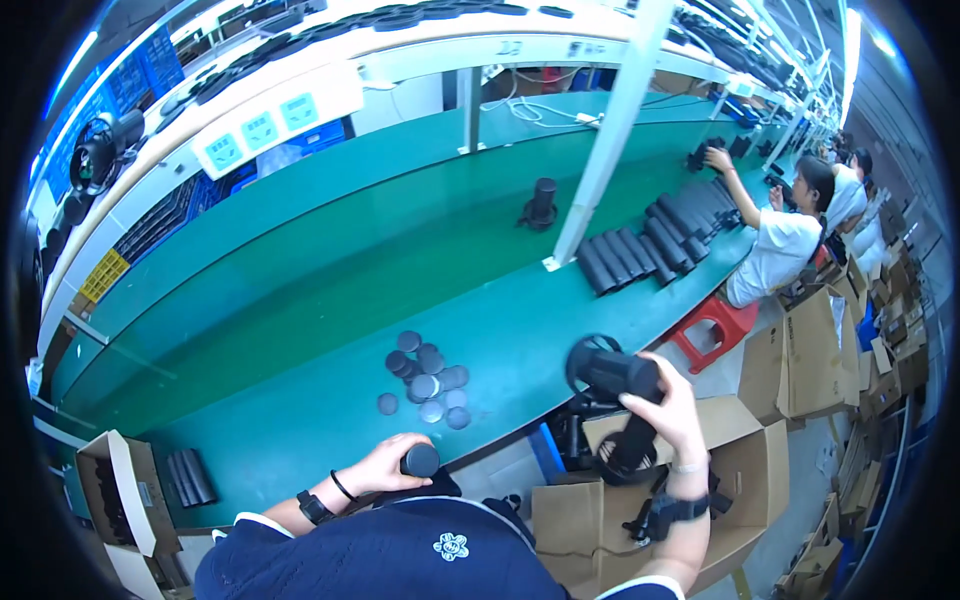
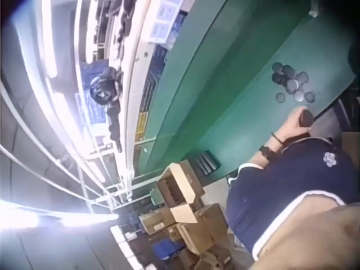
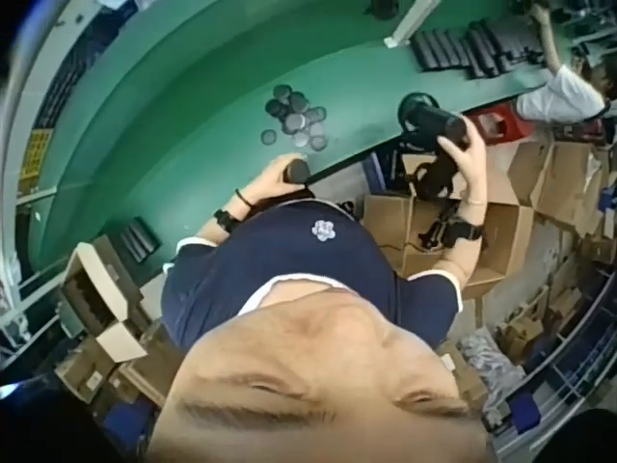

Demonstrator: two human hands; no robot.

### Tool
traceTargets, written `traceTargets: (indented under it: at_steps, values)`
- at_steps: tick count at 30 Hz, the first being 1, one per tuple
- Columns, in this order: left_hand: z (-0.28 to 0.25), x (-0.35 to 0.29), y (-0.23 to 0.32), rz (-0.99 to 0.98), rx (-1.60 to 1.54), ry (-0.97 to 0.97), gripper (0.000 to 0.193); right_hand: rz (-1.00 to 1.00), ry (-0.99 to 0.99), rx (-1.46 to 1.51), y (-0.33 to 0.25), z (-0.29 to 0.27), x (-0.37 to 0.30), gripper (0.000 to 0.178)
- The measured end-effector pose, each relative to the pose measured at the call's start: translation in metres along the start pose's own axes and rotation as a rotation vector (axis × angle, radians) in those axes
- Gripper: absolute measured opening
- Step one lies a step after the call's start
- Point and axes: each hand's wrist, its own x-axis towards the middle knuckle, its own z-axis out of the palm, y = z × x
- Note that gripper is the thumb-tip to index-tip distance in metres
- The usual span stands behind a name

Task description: The person picks up a black cylinder and a cap, fits the cap onto the cylinder, and places the unit on the conveyor belt. They then attach a base to another cylinder and place the completed assembly into a cardboard box.

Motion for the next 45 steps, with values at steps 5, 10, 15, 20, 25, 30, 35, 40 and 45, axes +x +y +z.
traceTargets:
  at_steps: [5,10,15,20,25,30,35,40,45]
  values:
    - [-0.035,-0.037,-0.026,-0.125,0.012,0.221,0.058,-0.11,-0.248,0.024,-0.003,0.133,0.128,0.062]
    - [-0.051,-0.058,-0.031,-0.204,0.033,0.404,0.055,-0.159,-0.315,-0.2,0.017,0.25,0.246,0.077]
    - [-0.051,-0.076,-0.035,-0.329,0.042,0.539,0.056,-0.08,-0.24,-0.371,0.019,0.32,0.328,0.079]
    - [-0.046,-0.068,-0.031,-0.4,0.025,0.647,0.055,0.094,-0.211,-0.363,0.041,0.343,0.375,0.078]
    - [-0.043,-0.059,-0.025,-0.473,-0.017,0.627,0.056,0.198,-0.194,-0.43,0.036,0.363,0.394,0.082]
    - [-0.049,-0.037,-0.028,-0.502,-0.107,0.669,0.054,0.247,-0.162,-0.449,0.045,0.355,0.395,0.089]
    - [-0.054,-0.029,-0.041,-0.495,-0.046,0.681,0.054,0.026,-0.339,-0.264,0.038,0.354,0.36,0.078]
    - [-0.052,-0.029,-0.048,-0.428,-0.018,0.686,0.055,-0.09,-0.219,-0.472,-0.024,0.399,0.311,0.07]
    - [-0.053,-0.05,-0.044,-0.496,-0.03,0.771,0.056,-0.077,-0.282,-0.515,0.006,0.412,0.322,0.063]
